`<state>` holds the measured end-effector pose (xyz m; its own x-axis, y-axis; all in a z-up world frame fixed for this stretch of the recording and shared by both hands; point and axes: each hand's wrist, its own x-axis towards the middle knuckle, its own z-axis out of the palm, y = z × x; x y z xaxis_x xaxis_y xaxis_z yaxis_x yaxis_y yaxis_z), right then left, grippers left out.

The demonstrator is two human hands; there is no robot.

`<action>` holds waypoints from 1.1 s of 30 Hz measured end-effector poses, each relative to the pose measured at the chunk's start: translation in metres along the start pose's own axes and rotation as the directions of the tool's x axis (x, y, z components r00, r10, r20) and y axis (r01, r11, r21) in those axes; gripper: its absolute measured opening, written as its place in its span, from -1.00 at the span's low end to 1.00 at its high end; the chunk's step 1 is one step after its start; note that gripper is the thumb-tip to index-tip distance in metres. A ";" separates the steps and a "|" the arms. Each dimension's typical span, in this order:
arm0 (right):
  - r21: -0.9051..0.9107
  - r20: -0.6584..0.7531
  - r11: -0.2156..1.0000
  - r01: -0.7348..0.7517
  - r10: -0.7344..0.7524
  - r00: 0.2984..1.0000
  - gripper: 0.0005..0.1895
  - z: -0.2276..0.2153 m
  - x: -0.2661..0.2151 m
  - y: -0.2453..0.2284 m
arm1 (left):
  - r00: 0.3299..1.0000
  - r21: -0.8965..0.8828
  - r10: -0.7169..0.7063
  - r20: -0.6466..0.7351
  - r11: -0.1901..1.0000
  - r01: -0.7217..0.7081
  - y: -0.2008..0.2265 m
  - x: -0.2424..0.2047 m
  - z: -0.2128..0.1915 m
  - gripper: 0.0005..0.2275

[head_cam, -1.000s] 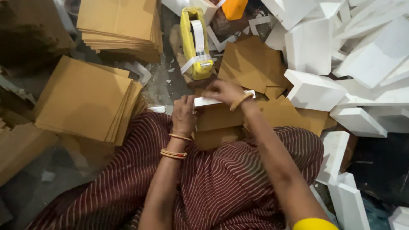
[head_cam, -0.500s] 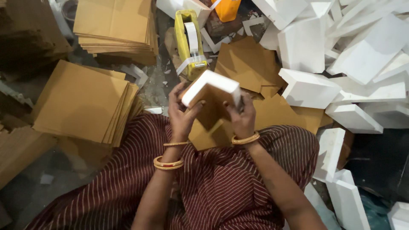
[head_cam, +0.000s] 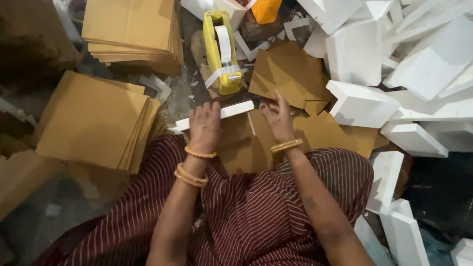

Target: The person sits on the floor and assembles small white boxes by folding brown cardboard sheets around white foam inserts. They repeatedly pick up a foam piece, wrap it in cardboard, fold the edges, and secure the package with tape from a dispenser.

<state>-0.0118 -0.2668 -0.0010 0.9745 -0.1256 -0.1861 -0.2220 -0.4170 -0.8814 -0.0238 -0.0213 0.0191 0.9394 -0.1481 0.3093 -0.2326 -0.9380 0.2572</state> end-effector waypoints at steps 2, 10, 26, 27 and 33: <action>-0.070 0.014 0.976 0.208 -0.208 0.978 -0.42 0.007 0.016 -0.016 | 0.995 -0.055 -0.019 0.095 0.998 0.024 -0.008 -0.004 0.005 -0.61; 0.061 0.180 0.974 0.216 -0.224 0.958 -0.66 0.070 0.125 -0.032 | 0.993 -0.074 0.012 0.117 0.997 -0.003 -0.014 -0.004 0.010 -0.57; 0.328 0.399 0.893 -0.308 0.164 0.902 -0.77 0.047 0.011 0.023 | 0.993 -0.076 0.037 0.111 0.997 -0.028 -0.018 0.004 0.015 -0.54; 0.330 0.393 0.893 -0.306 0.165 0.905 -0.76 0.050 0.019 0.030 | 0.993 -0.076 0.041 0.107 0.997 -0.033 -0.020 0.006 0.015 -0.53; -0.055 0.028 0.997 -0.051 0.053 0.998 -0.70 0.055 0.031 0.047 | 0.988 -0.128 0.088 0.126 0.989 -0.071 -0.025 0.006 0.020 -0.55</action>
<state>0.0097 -0.2402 -0.0717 0.9619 -0.1227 -0.2444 -0.2733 -0.4588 -0.8454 -0.0071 -0.0052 -0.0036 0.9396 -0.2679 0.2129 -0.3293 -0.8773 0.3492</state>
